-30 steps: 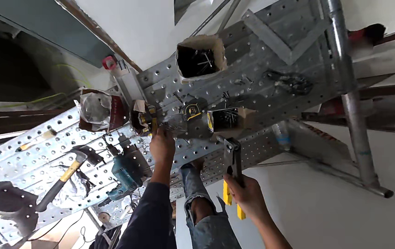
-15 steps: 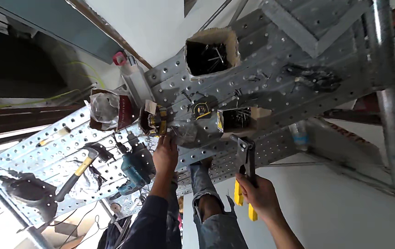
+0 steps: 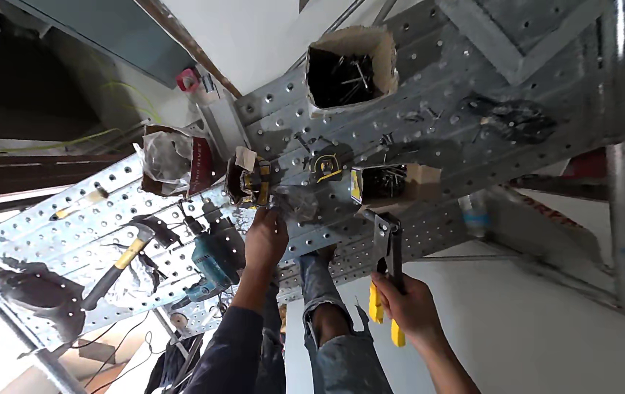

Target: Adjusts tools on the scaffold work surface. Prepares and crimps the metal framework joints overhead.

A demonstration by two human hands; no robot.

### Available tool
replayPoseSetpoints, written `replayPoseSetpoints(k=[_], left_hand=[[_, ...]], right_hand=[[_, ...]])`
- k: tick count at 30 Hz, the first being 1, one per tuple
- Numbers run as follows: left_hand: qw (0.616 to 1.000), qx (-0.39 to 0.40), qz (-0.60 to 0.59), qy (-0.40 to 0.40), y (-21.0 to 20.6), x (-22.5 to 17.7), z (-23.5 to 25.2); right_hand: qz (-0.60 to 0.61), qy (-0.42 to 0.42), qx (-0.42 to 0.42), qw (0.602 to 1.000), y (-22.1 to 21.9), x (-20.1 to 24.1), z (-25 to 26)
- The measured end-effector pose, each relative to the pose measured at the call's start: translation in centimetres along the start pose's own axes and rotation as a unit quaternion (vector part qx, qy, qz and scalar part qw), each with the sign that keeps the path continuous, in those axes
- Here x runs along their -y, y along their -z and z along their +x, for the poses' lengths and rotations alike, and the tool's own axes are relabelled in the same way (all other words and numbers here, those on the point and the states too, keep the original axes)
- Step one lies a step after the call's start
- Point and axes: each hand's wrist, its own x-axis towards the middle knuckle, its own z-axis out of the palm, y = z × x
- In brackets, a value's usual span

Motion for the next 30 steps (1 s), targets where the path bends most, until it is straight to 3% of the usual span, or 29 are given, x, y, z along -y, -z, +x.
replayPoseSetpoints(k=[5,12,15,20,25,30], left_hand=[[0.996,-0.023,0.011,0.084,-0.5,-0.8,1.3],[0.974,0.047,0.007,0.222,0.8,-4.1,2.8],[0.965,0.082,-0.063,0.239,2.0,-3.8,2.3],[0.950,0.096,-0.223,0.196,4.9,-1.2,-0.6],[0.838,0.067,-0.517,0.164,15.4,-1.6,-5.6],[0.697,-0.068,-0.711,0.061,28.8,-3.8,-12.1]], right_hand=[[-0.015,0.003,-0.004,1.000,-0.6,-0.1,0.0],[0.001,0.006,-0.001,1.000,-1.5,0.6,-0.2],[0.012,0.027,0.024,0.999,-1.5,1.7,-0.8],[-0.052,0.053,0.074,0.994,-1.3,4.8,-1.7],[-0.016,0.080,0.167,0.983,-2.8,11.3,-5.9],[0.084,0.180,0.299,0.933,-5.8,20.6,-15.3]])
